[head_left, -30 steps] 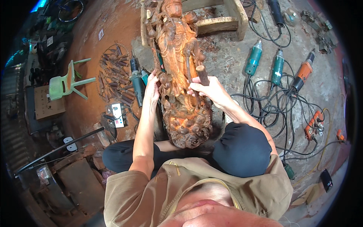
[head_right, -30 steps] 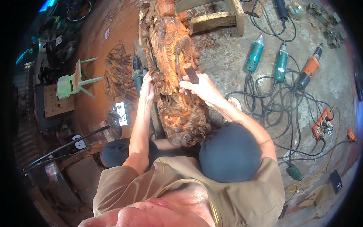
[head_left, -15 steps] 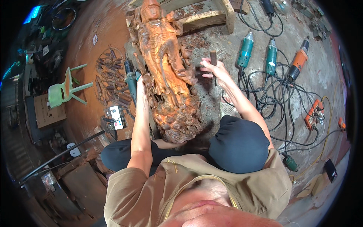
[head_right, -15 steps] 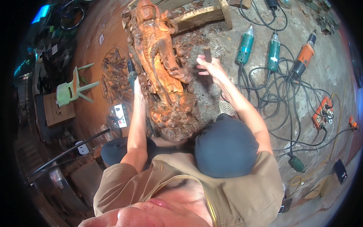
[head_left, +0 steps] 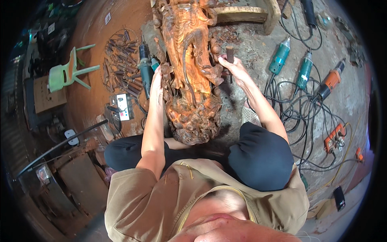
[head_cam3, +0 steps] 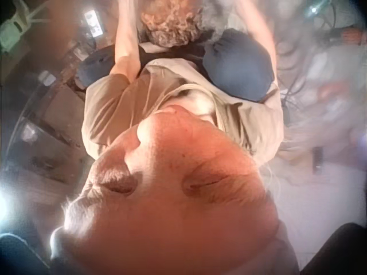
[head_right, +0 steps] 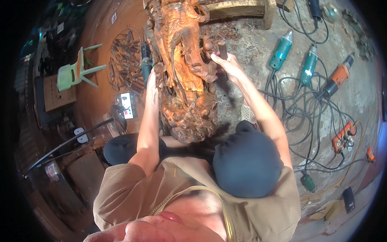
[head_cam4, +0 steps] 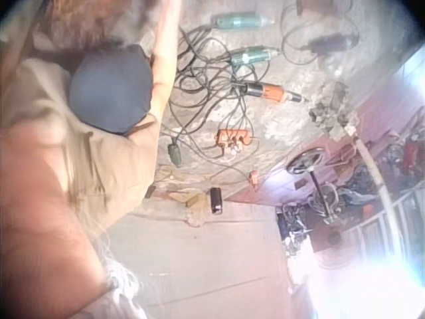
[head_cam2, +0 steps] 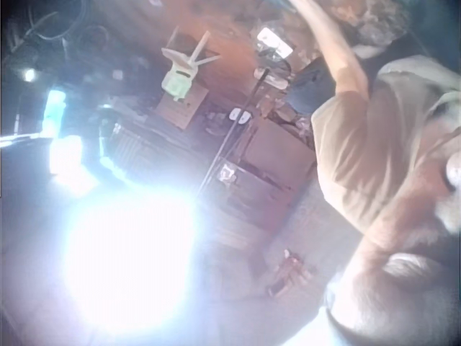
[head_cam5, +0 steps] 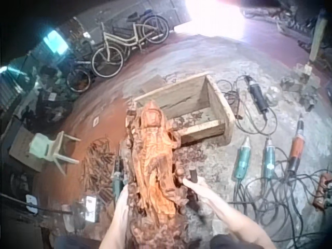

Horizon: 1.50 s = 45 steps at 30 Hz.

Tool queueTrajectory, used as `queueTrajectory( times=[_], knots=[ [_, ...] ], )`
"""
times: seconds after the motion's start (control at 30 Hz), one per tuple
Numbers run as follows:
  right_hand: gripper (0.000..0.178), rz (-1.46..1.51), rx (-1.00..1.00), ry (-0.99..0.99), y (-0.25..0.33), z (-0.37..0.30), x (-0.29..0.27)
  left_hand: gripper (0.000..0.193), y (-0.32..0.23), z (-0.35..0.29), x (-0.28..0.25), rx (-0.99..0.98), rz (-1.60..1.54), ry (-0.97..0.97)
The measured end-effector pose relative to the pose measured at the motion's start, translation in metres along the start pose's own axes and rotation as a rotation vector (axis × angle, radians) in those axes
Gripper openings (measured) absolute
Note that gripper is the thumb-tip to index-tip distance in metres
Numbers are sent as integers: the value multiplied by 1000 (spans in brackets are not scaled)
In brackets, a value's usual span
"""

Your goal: The person sits on the floor and carves a large piece of wood using a chisel and a wooden mallet. They repeatedly strike the chisel to shape the wood, occasionally pausing to inspect the progress and adjust their grip.

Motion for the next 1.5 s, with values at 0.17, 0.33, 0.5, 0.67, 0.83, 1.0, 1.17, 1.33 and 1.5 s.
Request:
queueTrajectory(
  times=[0.17, 0.33, 0.5, 0.67, 0.83, 1.0, 1.17, 1.33, 1.5],
  knots=[
    [44, -2, -28, -36, -2, -1, 4, 53, -4, -16, -4, -49, 28, -85],
    [46, -5, -26, 35, -7, -1, 7, 115, -27, -33, 25, -39, 227, -150],
    [42, 39, 25, 21, -5, -13, 15, 83, -24, -28, 1, -35, 361, -336],
    [32, 129, -63, -62, -1, -15, 21, 63, -21, -26, 11, -53, 216, -218],
    [33, 161, -86, -90, -2, -15, 22, 54, -17, -23, 0, -81, 251, -241],
    [33, 116, -97, -116, -3, -23, 10, 61, -27, -33, 37, -121, 301, -205],
    [23, 137, -160, -199, 18, -36, 7, 55, -11, -16, 36, -131, 268, -222],
    [26, 84, -150, -209, 34, -29, 1, 38, 10, -5, 37, -143, 61, -114],
    [31, 0, -148, -227, 42, -35, 3, 86, 50, 30, 1, -147, 112, -56]
  ],
)
Point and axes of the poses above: each hand's wrist, its own z-axis towards the middle knuckle, its own x-axis out of the palm, y = z × x, the point moved 8 cm from there along z, towards the middle knuckle, and after that the axes turned 5 degrees about x, right-handed, at the moved point
